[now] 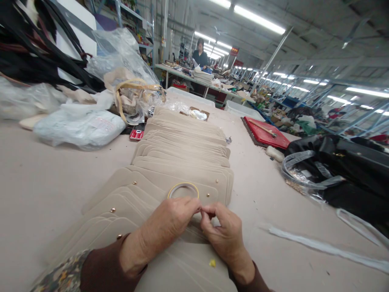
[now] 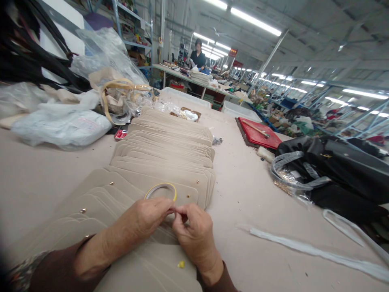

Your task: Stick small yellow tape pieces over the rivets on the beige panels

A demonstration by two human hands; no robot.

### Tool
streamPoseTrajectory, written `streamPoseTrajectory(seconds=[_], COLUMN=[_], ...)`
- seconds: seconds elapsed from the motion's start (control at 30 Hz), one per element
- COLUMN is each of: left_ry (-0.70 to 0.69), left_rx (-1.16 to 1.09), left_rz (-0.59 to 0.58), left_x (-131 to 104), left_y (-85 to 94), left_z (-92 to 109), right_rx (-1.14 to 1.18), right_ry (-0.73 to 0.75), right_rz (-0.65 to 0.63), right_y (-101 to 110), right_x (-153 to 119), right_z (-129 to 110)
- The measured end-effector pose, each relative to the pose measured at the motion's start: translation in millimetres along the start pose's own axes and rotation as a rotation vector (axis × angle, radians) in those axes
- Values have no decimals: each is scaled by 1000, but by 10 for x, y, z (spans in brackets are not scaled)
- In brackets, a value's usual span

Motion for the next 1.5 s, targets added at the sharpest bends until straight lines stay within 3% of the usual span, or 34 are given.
streamPoseTrajectory(seconds=[0.17,0.27,0.4,0.53,0.67,0.77,0.83,1.03,1.2,1.33,1.5], left_ry=[-82,-128,-133,-142,3,126,158,182,197,208,193], left_rx=[116,109,114,107,228,299,310,296,286,279,281], left_rz=[138,203,232,195,-34,-215,-267,-272,-284,-370,-353], left_x=[19,18,-10,-40,18,38,38,-6,-1,22,38], left_y=[141,192,179,110,-73,-201,-245,-312,-332,-334,-279], left_z=[133,189,222,264,96,-51,-83,-96,-117,-128,-105], right_rx=[427,574,382,373,470,408,296,-83,-288,-343,-66], right_ry=[-564,-702,-600,-694,-739,-680,-620,-371,-280,-329,-467], right_rz=[-79,-85,29,99,1,-57,-88,-99,-140,-142,-94], right_y=[-158,-221,-54,82,38,-25,-59,-85,-201,-195,-56], right_x=[-74,-107,-34,-46,-49,-27,5,154,198,187,49], right_z=[367,365,342,676,881,843,784,576,523,614,798])
Point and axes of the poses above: each hand's wrist, its own x-axis towards the middle knuckle, its own y-axis out of the back of the hand, z = x × y, the point moved 9 cm from there along x, towards the middle knuckle, and after that the axes turned 3 degrees about -y, right-handed, at the moved point
